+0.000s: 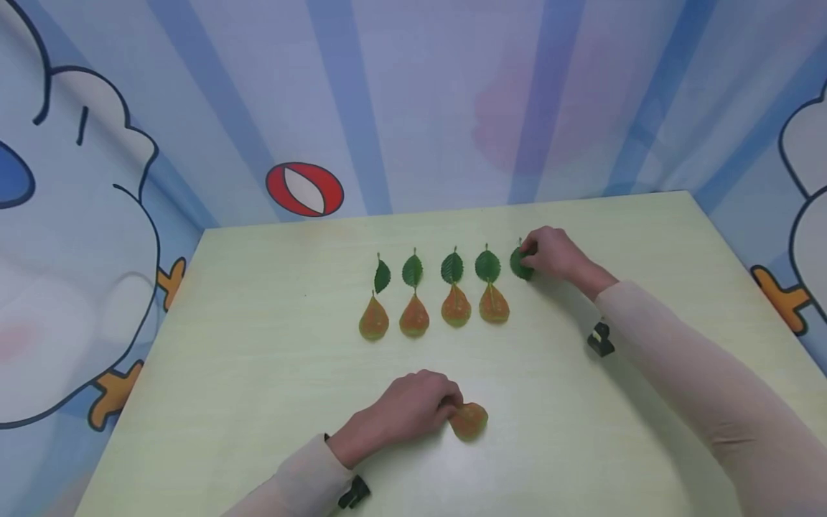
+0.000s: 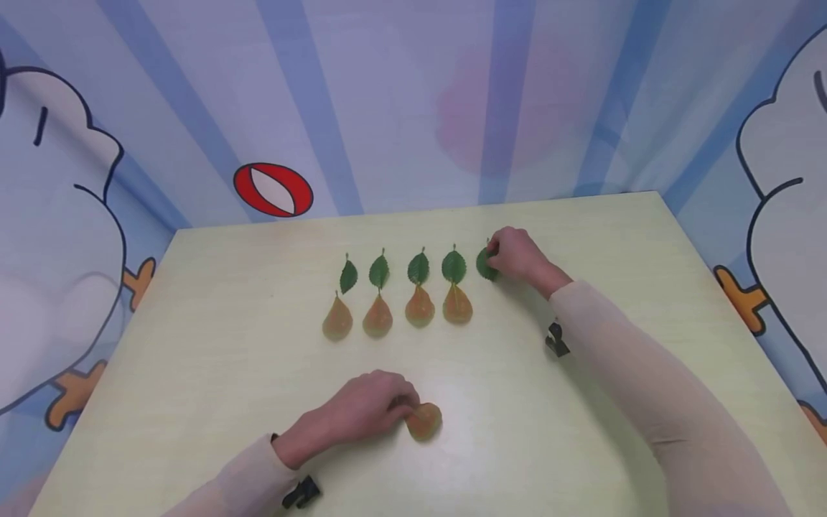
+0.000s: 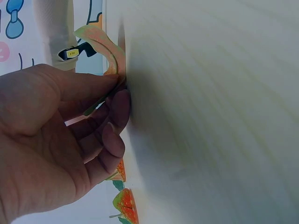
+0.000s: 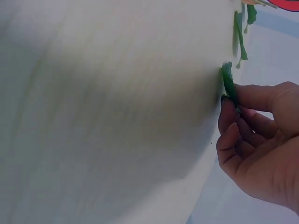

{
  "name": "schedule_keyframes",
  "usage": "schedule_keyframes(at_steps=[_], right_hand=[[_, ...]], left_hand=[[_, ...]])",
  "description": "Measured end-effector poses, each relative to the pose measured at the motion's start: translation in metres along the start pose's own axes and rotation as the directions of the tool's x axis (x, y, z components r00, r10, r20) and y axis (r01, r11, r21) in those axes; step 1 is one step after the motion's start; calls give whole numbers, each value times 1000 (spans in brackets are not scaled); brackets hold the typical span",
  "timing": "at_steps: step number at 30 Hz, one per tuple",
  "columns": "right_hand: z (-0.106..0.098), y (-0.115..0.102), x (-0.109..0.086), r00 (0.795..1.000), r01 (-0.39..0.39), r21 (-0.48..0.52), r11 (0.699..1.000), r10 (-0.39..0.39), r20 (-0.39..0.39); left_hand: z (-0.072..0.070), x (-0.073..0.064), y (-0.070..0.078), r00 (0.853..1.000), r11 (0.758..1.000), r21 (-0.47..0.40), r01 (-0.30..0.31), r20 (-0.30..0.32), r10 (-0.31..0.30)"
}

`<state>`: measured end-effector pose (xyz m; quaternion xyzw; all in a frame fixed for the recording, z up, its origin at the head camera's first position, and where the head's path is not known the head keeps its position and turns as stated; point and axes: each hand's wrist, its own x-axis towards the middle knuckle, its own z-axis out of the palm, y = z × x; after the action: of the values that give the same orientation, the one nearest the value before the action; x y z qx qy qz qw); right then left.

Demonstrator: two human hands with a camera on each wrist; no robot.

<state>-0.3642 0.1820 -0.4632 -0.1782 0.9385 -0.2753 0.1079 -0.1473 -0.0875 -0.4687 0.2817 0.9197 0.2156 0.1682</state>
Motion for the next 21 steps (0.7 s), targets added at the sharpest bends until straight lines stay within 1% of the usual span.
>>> schedule_keyframes(at_steps=[4, 7, 10, 13, 17, 19, 21], right_hand=[[2, 2, 0, 1000, 13, -21, 1000, -13, -3], [3, 2, 0, 1000, 7, -25, 1000, -8, -9], [4, 2, -2, 1000, -8, -22, 1000, 8, -11], [3, 2, -6, 999, -34, -23, 999, 33, -29], [-2, -4, -17, 996, -56, -33, 998, 54, -73], [-4, -10, -26, 996, -40, -34, 999, 37, -84], [-5, -18, -38, 997, 1, -23, 1000, -3, -81]], left_hand=[[0, 0, 0, 1000, 1000, 3, 1, -2, -1], [0, 0, 1, 1000, 1000, 1, 0, -4, 0], [1, 0, 1, 1000, 1000, -2, 2, -3, -2], [1, 0, 1, 1000, 1000, -3, 6, -2, -6], [1, 0, 2, 1000, 1000, -2, 14, -1, -14], [0, 0, 2, 1000, 1000, -1, 17, 1, -17], [0, 1, 1, 1000, 1000, -2, 17, 5, -17]])
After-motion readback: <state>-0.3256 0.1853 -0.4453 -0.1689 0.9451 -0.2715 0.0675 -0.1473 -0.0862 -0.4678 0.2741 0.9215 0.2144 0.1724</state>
